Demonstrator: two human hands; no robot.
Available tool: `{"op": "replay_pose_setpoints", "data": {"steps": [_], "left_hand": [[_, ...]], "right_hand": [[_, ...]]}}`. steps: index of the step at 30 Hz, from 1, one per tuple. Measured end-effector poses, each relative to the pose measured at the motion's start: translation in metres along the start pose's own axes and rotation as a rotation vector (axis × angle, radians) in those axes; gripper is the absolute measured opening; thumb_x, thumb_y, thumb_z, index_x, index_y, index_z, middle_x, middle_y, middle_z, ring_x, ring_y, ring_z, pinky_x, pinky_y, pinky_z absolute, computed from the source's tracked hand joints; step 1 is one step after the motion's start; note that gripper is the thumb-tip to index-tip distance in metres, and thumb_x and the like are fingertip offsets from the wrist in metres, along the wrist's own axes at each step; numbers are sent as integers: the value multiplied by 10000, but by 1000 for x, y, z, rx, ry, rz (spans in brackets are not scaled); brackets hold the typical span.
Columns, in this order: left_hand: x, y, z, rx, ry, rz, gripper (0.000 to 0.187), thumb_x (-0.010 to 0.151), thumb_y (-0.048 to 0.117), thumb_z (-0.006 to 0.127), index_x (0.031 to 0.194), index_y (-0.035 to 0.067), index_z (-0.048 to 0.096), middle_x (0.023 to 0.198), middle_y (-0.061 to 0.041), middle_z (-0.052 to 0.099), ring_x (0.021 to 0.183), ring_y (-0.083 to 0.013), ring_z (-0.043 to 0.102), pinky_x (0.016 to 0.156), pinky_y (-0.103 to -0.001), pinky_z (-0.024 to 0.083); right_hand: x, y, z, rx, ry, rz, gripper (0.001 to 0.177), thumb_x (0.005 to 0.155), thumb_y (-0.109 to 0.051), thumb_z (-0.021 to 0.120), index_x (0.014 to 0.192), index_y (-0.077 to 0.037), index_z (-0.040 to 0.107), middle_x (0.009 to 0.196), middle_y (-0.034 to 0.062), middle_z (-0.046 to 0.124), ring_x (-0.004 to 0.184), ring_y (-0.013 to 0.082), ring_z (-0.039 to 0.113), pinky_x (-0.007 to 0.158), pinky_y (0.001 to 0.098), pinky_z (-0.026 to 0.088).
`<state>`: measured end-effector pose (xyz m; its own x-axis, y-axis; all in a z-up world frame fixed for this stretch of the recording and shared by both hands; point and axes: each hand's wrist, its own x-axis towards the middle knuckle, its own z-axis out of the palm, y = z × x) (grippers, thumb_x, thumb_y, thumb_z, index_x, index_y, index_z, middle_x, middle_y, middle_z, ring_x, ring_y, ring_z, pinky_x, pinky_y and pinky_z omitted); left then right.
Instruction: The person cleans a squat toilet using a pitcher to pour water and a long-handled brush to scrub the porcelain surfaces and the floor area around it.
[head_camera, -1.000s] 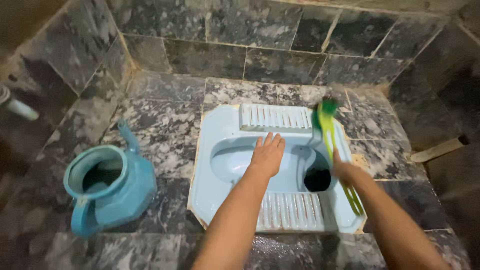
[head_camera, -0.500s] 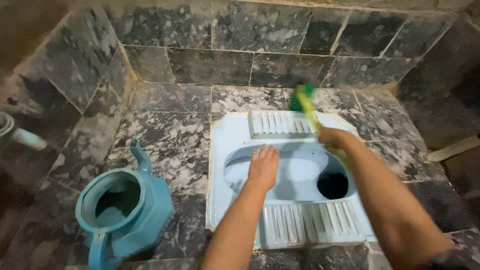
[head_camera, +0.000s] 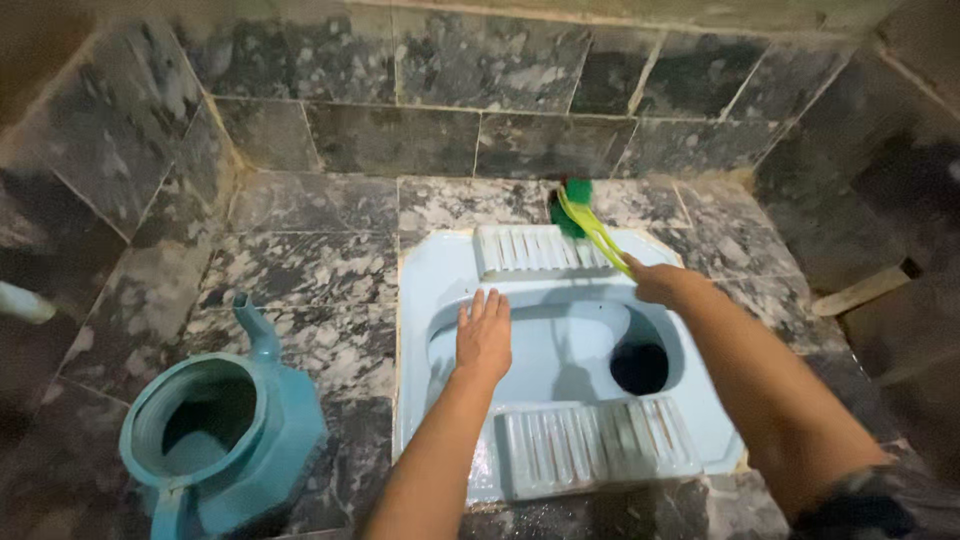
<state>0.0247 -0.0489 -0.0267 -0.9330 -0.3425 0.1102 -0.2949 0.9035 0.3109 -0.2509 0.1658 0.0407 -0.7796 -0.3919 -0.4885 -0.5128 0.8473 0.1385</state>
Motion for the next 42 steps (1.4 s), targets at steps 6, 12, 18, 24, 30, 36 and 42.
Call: {"op": "replay_pose_setpoints", "data": {"steps": [6,12,18,24,30,36,42], "left_hand": [[7,3,-2,52,47,-11,604,890,46,583,1477,34,445,1602,-139,373,1515,-339,277,1205,-587,229],[21,30,-29,69,-49,-127,612,885,82,604,1477,63,448,1594,-121,377,1515,-326,276,1211,-583,221],[35,49,-35,53,18,-151,613,887,59,586,1485,86,451,1611,-94,369,1524,-311,267,1206,-577,221],[40,55,-30,61,23,-119,601,900,48,557,1489,86,441,1621,-105,350,1523,-313,263,1202,-573,223],[44,35,-36,100,50,-111,639,874,46,592,1494,87,443,1610,-98,378,1516,-310,283,1192,-570,246],[34,0,-48,101,135,-130,576,910,76,607,1469,75,468,1570,-108,428,1498,-332,315,1183,-594,267],[33,0,-44,100,77,-127,602,889,46,615,1471,79,463,1581,-115,416,1513,-329,305,1185,-591,273]], "right_hand": [[28,-16,-1,-113,151,-217,708,907,-207,557,1570,-170,314,1193,250,708,1074,405,701,914,510,569],[79,-131,13,-131,325,-230,653,947,-219,518,1557,-108,314,1186,194,705,1046,365,721,849,503,578],[75,35,37,-166,424,-171,546,923,-226,582,1459,-180,494,1070,130,791,917,315,778,755,486,606],[56,82,27,-44,214,84,582,920,-171,536,1480,-104,394,1347,270,609,1233,438,613,1028,574,479],[87,-102,53,-129,214,-223,667,898,-228,594,1503,-22,406,1260,221,699,1157,389,695,979,518,550],[69,-215,33,-115,370,-284,780,928,-218,588,1588,-13,227,1271,189,684,1128,354,703,924,483,568],[109,-49,43,-75,294,-13,597,1009,-232,518,1577,-183,344,1262,162,714,1116,343,717,903,501,585]]}}
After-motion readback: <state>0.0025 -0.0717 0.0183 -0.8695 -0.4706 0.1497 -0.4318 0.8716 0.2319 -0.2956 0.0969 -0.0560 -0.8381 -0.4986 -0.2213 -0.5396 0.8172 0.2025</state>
